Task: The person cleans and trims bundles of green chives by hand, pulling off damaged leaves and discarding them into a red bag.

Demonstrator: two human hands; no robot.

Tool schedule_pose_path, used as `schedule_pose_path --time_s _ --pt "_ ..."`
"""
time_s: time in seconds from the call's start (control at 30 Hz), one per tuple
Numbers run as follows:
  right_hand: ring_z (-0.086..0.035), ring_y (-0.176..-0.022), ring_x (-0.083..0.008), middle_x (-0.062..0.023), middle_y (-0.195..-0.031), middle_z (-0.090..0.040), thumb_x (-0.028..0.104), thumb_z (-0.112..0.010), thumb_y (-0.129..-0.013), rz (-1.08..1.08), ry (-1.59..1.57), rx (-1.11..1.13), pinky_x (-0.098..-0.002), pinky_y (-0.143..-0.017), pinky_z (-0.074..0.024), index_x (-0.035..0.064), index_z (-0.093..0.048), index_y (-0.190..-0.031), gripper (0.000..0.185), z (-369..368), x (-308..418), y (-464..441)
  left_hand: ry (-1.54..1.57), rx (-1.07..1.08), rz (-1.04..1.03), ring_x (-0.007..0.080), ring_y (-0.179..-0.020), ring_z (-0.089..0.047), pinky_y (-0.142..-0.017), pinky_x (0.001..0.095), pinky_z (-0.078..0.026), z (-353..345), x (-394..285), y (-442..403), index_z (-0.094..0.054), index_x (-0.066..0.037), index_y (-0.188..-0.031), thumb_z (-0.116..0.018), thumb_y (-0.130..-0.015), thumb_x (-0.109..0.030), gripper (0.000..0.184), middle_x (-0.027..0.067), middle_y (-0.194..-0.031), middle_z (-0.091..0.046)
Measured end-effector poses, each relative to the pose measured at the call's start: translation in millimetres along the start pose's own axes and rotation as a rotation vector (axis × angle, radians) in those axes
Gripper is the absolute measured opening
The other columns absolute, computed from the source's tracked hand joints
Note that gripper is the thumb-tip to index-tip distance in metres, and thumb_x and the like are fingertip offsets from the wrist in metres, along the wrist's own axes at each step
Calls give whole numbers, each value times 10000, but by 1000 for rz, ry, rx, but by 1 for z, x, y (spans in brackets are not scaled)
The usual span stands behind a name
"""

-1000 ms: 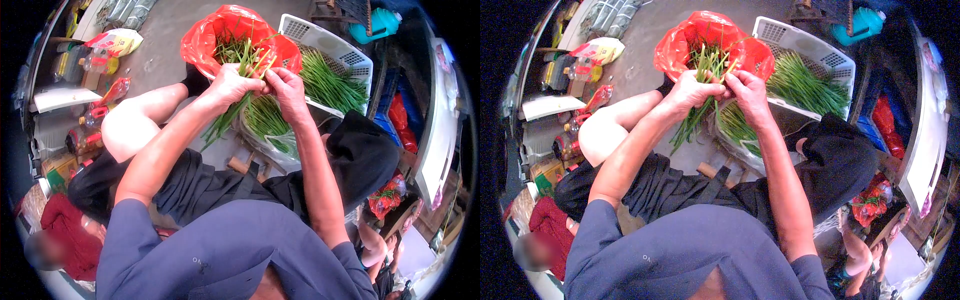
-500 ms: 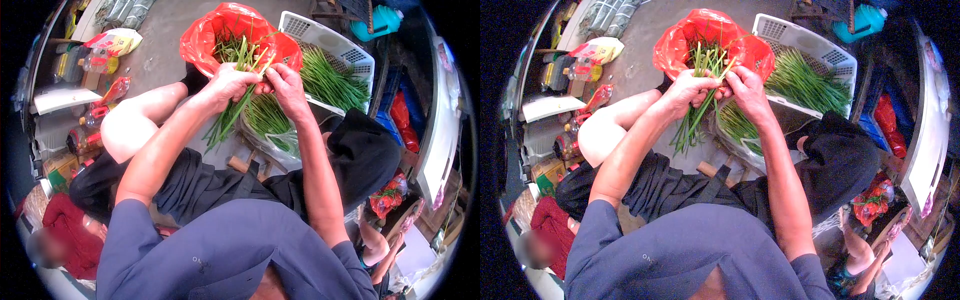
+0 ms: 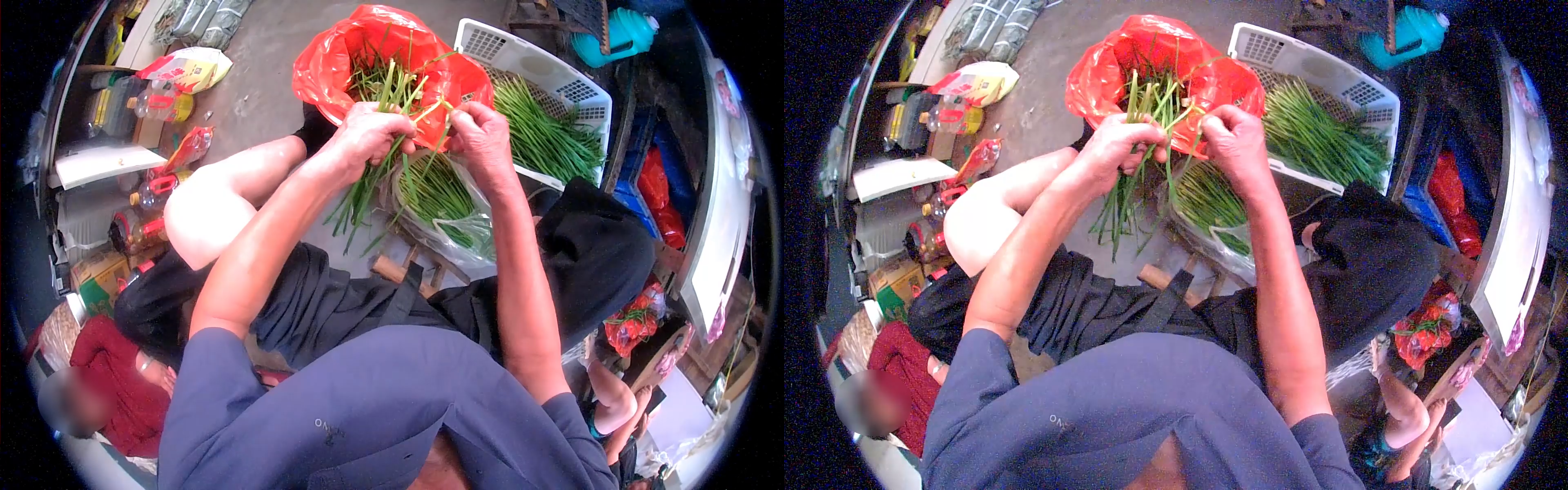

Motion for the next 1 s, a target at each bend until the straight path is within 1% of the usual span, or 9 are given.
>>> schedule_pose_path --time_s 0.33,0.53,0.63,0.73,0.8,0.9,0.93,0.97,1.0 --pt "-508 -524 -84 -36 -697 -589 146 -585 -882 -19 -317 -232 -233 -536 -477 0 -618 -868 151 25 15 -31 146 15 19 37 -416 -365 -395 196 -258 22 -8 8 -601 -78 -835 -570 -839 -170 97 23 -661 -613" --pt "-576 -595 -99 -73 -818 -641 166 -600 -886 42 -205 -119 -229 -591 -504 -35 -616 -982 224 -5 37 -91 408 105 -120 45 -435 -407 -417 178 -315 32 -44 22 -566 -67 -919 -504 -930 -185 134 12 -678 -591" --pt "-643 -698 -137 -115 -956 -654 185 -599 -879 -25 165 59 -264 -657 -525 -73 -566 -1149 375 -27 32 -93 404 96 -248 87 -567 -511 -528 204 -417 42 -59 26 -560 -54 -926 -489 -946 -195 159 10 -697 -582" --pt "-624 -680 -140 -103 -835 -650 193 -584 -895 -74 -98 81 -263 -632 -517 -60 -607 -1024 285 -22 41 -59 508 80 -269 129 -644 -541 -606 247 -451 47 -60 26 -555 -42 -939 -483 -952 -190 164 24 -713 -572" --pt "-603 -696 -128 -92 -839 -643 207 -562 -917 -114 -270 113 -250 -659 -506 -49 -598 -1061 296 -20 69 -25 558 146 -322 170 -669 -550 -645 281 -464 46 -60 22 -542 -29 -948 -471 -961 -189 176 39 -721 -556" --pt "-598 -776 -175 -107 -908 -632 292 -564 -903 195 -413 257 -304 -715 -491 -38 -542 -1171 426 -5 152 36 598 142 -236 128 -583 -507 -570 264 -434 39 -56 20 -550 -55 -934 -482 -961 -206 167 19 -704 -548" --pt "-601 -715 -197 -111 -921 -621 327 -511 -917 287 -546 150 -281 -629 -497 -45 -549 -1133 432 7 172 65 598 162 -230 112 -547 -486 -539 255 -419 35 -56 20 -552 -65 -929 -489 -959 -212 163 11 -698 -545" --pt "-588 -697 -211 -91 -909 -612 372 -550 -885 494 -745 511 -321 -628 -516 -17 -550 -1098 444 0 212 86 616 152 -211 81 -495 -439 -491 235 -377 31 -57 22 -559 -78 -921 -498 -957 -217 156 -3 -685 -539" --pt "-530 -603 -192 -59 -778 -572 288 -579 -872 627 -914 396 -309 -545 -497 34 -583 -978 276 14 236 116 626 164 -204 74 -476 -422 -469 228 -352 28 -57 22 -560 -77 -911 -504 -955 -219 158 -3 -679 -537"
Point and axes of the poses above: each hand's wrist, its own y-axis away from the middle knuckle, its own z-axis out of the back of the hand, x = y × z, the point moved 8 cm from there along -y, towards the middle knuckle
